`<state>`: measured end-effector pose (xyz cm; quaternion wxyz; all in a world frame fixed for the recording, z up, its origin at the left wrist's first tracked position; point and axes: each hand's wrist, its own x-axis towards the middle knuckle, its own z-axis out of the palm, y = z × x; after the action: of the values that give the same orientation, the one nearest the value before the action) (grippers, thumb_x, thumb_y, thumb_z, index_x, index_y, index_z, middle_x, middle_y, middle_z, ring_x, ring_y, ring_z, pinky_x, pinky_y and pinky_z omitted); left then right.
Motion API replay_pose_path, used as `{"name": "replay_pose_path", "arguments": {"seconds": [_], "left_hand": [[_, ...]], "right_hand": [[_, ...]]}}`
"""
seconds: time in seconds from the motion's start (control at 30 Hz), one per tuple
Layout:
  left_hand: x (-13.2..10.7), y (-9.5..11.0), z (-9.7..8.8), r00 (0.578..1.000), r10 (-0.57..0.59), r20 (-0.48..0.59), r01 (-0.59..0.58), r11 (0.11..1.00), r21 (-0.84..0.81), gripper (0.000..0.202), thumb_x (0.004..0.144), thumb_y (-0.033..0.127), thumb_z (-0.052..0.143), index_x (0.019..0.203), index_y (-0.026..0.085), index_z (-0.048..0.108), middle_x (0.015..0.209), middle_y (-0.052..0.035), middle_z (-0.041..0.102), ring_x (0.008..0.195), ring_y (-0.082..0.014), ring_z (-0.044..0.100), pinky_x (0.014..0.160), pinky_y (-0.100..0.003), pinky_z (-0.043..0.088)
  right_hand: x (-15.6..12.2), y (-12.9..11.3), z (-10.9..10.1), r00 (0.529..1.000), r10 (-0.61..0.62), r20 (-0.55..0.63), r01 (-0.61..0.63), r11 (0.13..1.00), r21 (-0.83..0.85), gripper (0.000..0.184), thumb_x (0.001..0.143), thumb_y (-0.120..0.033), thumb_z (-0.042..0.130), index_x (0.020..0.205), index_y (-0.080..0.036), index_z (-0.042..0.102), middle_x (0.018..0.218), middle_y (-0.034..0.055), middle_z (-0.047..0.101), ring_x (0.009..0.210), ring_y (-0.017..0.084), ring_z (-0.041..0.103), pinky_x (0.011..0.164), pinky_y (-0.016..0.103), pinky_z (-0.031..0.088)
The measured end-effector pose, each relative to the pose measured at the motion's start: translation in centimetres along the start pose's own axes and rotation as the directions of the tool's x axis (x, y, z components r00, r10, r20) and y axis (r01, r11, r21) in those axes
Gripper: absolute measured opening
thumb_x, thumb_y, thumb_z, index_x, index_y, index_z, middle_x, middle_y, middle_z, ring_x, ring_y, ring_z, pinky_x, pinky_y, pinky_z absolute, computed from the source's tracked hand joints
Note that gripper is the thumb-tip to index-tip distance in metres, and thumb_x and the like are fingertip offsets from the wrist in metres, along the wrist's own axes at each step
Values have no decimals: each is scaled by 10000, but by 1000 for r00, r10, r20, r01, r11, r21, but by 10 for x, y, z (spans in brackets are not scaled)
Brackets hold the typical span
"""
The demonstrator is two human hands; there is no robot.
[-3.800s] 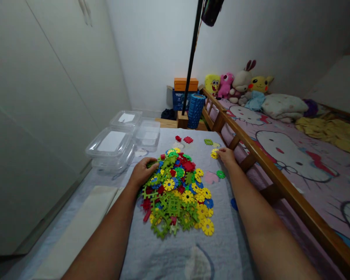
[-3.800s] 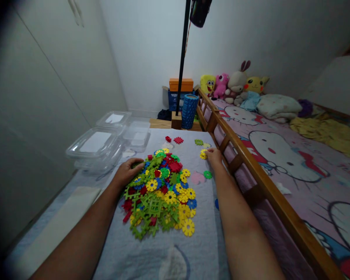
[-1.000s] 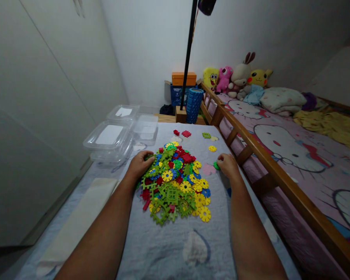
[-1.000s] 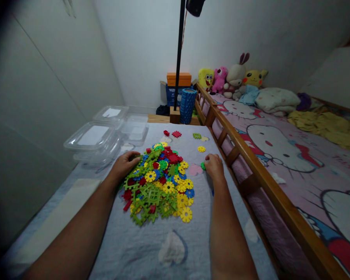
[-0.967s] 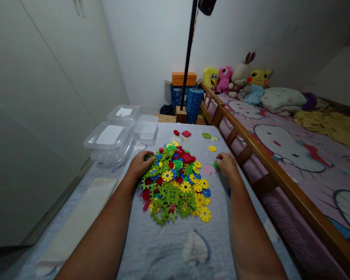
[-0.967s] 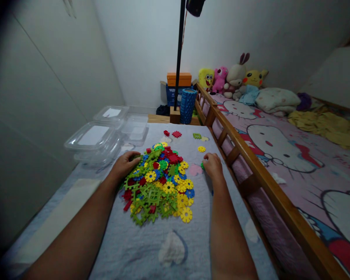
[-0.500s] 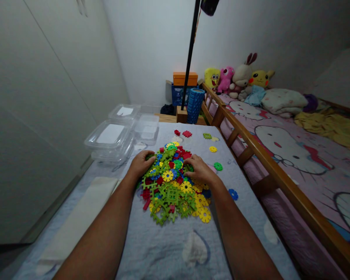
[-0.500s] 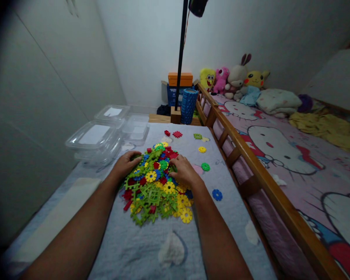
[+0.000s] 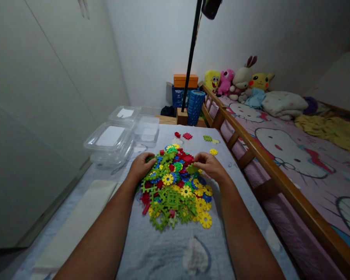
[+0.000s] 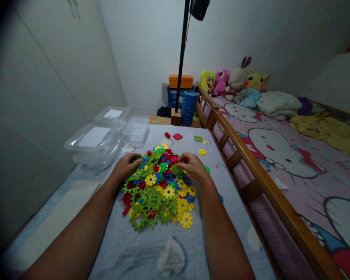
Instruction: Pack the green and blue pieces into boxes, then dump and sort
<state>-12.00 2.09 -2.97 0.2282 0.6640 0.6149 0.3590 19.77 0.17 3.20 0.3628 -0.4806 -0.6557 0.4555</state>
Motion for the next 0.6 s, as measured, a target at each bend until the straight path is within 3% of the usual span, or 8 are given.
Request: {"name": "replay_pose_path", "arguments": {"seconds": [0.17, 0.33, 0.47, 0.6], "left_hand": [[0, -1, 1, 1000, 4, 0, -4, 1000, -3, 440, 763, 516, 565, 1006, 180, 715, 1066, -109, 726, 988, -277, 660, 949, -412, 504], [1, -1, 1, 1000, 14, 1, -14, 1000, -3, 433, 773, 518, 563, 1006, 186, 714, 1065, -102, 728, 992, -272, 657, 960, -411, 502], [1, -3, 1, 1000, 11, -3, -11, 1000, 3, 443, 779, 527, 558, 1013, 184, 713, 1078, -105, 724, 1000, -274, 659, 974, -413, 496], [2, -5, 2, 1000, 7, -7, -7, 1000, 2, 441, 782, 525, 559, 1017, 184, 712, 1086, -106, 722, 1003, -274, 658, 978, -416, 494]], "right_hand": [[25, 7, -30, 974, 42, -222, 10, 974, 228, 313, 599, -371, 797, 747, -192, 587, 636, -59, 554, 575, 89, 474, 534, 211, 347], [55, 27, -57, 928, 215, -305, -77, 910, 406, 407, 534, -359, 838, 799, -199, 574, 640, -71, 560, 542, 76, 501, 505, 192, 387], [78, 43, -73, 806, 376, -458, -180, 891, 416, 325, 595, -269, 813, 802, -198, 573, 602, -58, 562, 498, 75, 507, 450, 176, 409], [99, 55, -89, 705, 424, -569, -206, 889, 408, 298, 647, -213, 778, 774, -218, 508, 526, -74, 490, 448, 83, 473, 391, 171, 386]]}}
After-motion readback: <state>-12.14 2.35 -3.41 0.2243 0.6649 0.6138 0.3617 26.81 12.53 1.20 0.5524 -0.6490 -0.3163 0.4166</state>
